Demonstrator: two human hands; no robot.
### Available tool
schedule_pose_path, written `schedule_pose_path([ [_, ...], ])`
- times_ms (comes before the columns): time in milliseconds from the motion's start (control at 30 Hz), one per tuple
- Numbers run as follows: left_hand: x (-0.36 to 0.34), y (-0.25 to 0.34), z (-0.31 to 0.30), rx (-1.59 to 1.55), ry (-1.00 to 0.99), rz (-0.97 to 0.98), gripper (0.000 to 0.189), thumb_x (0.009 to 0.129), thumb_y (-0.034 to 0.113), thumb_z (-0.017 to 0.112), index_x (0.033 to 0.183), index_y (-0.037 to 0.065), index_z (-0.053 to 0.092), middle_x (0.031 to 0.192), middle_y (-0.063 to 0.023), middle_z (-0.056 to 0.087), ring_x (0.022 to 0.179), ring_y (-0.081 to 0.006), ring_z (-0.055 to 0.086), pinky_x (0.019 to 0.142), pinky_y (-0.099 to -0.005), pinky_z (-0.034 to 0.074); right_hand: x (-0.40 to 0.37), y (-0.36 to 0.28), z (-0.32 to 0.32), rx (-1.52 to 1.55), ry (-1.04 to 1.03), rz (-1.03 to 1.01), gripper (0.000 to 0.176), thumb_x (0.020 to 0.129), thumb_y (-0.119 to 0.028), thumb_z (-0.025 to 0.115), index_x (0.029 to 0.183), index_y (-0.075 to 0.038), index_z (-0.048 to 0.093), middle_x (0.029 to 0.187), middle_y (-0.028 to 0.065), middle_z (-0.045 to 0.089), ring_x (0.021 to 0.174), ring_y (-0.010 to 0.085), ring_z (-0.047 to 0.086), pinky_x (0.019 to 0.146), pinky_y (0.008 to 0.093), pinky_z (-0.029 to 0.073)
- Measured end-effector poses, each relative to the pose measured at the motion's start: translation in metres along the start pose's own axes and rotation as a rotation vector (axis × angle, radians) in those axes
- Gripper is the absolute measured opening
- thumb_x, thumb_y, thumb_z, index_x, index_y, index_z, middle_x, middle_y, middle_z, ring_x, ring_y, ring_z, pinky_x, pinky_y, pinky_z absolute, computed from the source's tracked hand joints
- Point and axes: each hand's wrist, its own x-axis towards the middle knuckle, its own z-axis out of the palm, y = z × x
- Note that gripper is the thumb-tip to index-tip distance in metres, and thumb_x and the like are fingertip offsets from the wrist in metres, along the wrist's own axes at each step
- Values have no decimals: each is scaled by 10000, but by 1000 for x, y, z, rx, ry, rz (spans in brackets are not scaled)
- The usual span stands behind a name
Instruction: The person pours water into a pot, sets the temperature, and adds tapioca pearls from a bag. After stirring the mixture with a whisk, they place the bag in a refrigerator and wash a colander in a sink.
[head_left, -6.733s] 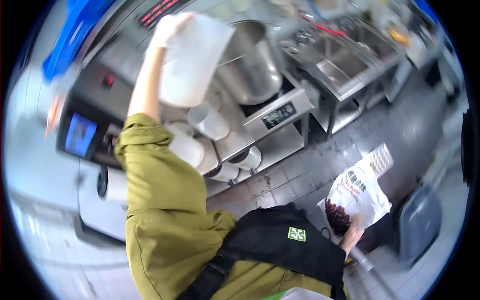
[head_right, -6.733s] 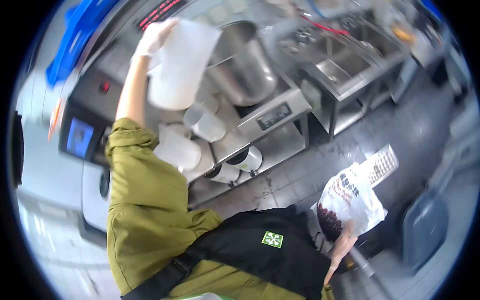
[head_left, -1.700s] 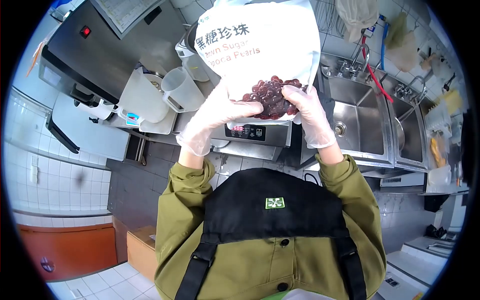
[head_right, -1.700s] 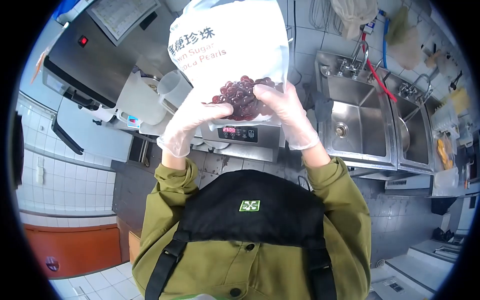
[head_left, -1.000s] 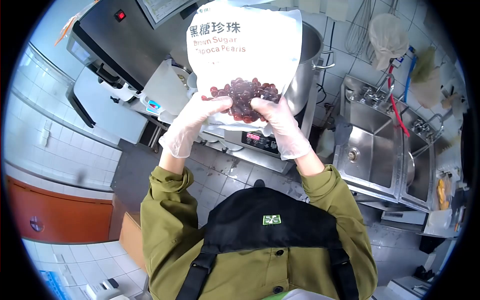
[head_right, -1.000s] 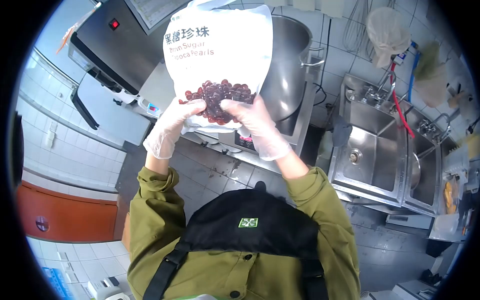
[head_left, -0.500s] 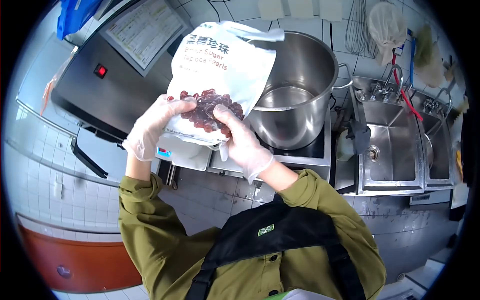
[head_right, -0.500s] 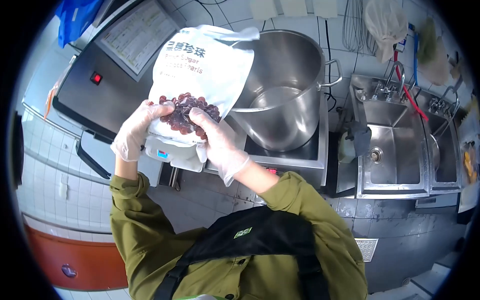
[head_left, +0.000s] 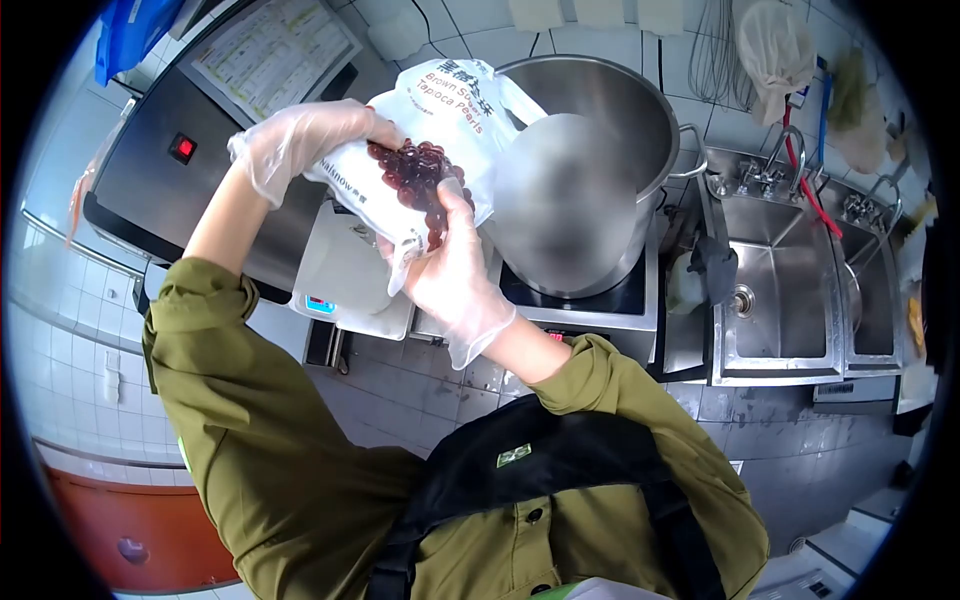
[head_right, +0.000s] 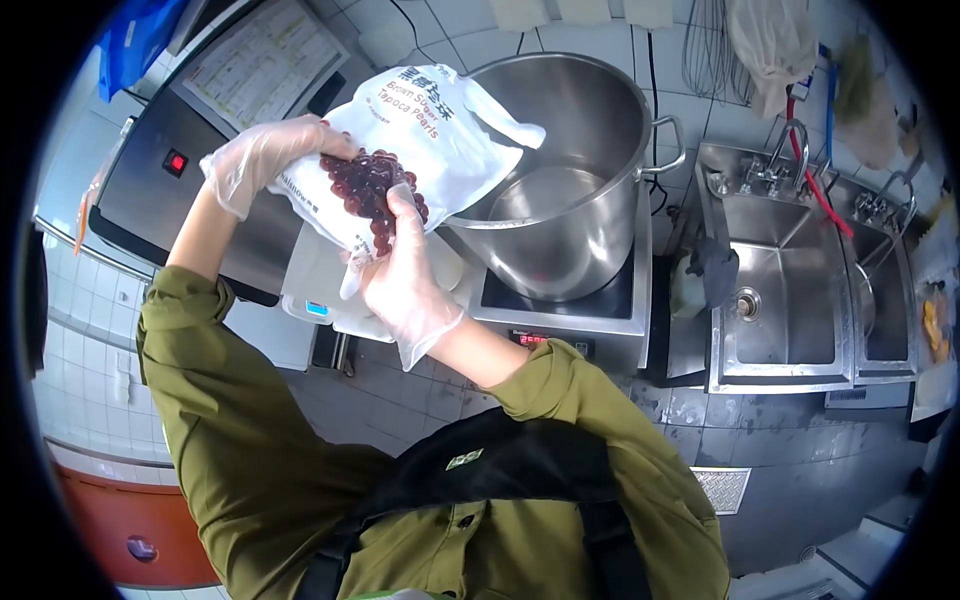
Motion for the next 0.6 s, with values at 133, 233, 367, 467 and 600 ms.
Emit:
schedule_pose_path([
  [133, 15, 4, -4, 68, -27, -32, 304, 755, 247, 597, 915, -11, 618, 769, -49, 633, 614, -97, 582, 563, -222, 466, 4, -2, -1, 72, 19, 25, 375, 807, -335, 579, 1115, -148, 477, 1085, 21, 548, 1007, 201, 527, 817, 403, 441],
  [233, 20, 7, 0, 91, 39, -110, 302, 727, 246, 624, 896, -4, 628, 765, -50, 635, 615, -106, 594, 573, -217, 470, -3, -5, 4, 112, 79, 37, 352, 821, -332, 560, 1109, -143, 485, 1097, 23, 547, 1011, 200, 528, 835, 408, 437],
  [367, 18, 13, 3, 55, 33, -134, 288, 716, 248, 639, 861, -1, 639, 766, -54, 641, 626, -107, 600, 580, -219, 473, -3, -5, 8, 140, 137, 33, 337, 831, -330, 547, 1110, -151, 487, 1101, 20, 546, 1015, 201, 526, 844, 408, 431],
  [467, 22, 11, 2, 75, 43, -120, 278, 714, 248, 642, 845, 2, 642, 771, -58, 644, 630, -106, 602, 584, -217, 473, -3, -6, 7, 143, 145, 35, 334, 833, -332, 545, 1112, -157, 487, 1103, 15, 546, 1016, 200, 525, 845, 410, 428],
  [600, 18, 12, 5, 54, 61, -140, 275, 708, 246, 645, 845, 7, 643, 776, -60, 646, 630, -112, 604, 591, -221, 474, -4, -5, 7, 129, 134, 41, 341, 826, -338, 555, 1110, -161, 489, 1099, 12, 548, 1009, 197, 526, 839, 410, 428],
])
